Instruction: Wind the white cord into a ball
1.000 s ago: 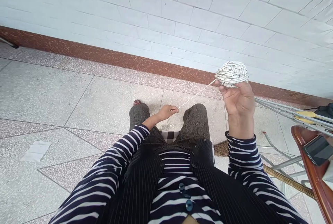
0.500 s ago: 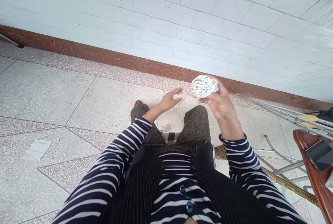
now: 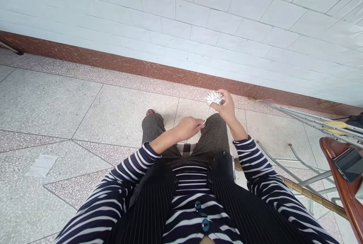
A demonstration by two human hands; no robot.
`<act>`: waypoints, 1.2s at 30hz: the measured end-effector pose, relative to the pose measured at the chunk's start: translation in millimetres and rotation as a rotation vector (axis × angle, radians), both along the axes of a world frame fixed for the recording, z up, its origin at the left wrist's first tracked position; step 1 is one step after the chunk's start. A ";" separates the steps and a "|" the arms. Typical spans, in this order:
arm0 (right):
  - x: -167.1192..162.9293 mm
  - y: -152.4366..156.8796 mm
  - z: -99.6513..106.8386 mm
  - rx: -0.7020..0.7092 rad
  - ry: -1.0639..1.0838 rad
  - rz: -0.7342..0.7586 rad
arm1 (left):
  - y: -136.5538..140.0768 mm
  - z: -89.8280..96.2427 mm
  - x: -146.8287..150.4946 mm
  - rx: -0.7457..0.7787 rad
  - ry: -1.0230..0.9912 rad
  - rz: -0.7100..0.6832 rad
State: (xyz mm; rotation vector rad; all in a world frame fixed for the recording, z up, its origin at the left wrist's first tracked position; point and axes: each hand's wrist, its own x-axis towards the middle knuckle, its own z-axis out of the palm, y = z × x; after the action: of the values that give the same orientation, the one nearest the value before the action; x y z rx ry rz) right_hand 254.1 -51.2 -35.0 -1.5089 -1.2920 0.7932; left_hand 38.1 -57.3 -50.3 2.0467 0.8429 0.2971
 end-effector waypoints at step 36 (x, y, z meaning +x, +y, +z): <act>-16.2 -27.8 -57.4 -0.333 0.234 0.115 | 58.0 -0.7 -17.9 -0.192 -0.150 -0.096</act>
State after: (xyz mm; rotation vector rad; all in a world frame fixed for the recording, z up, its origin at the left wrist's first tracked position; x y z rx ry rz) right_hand 237.8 -79.1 -92.5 -1.5516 -1.1166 1.2712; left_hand 20.2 0.7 -51.0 1.8544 0.6531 0.3004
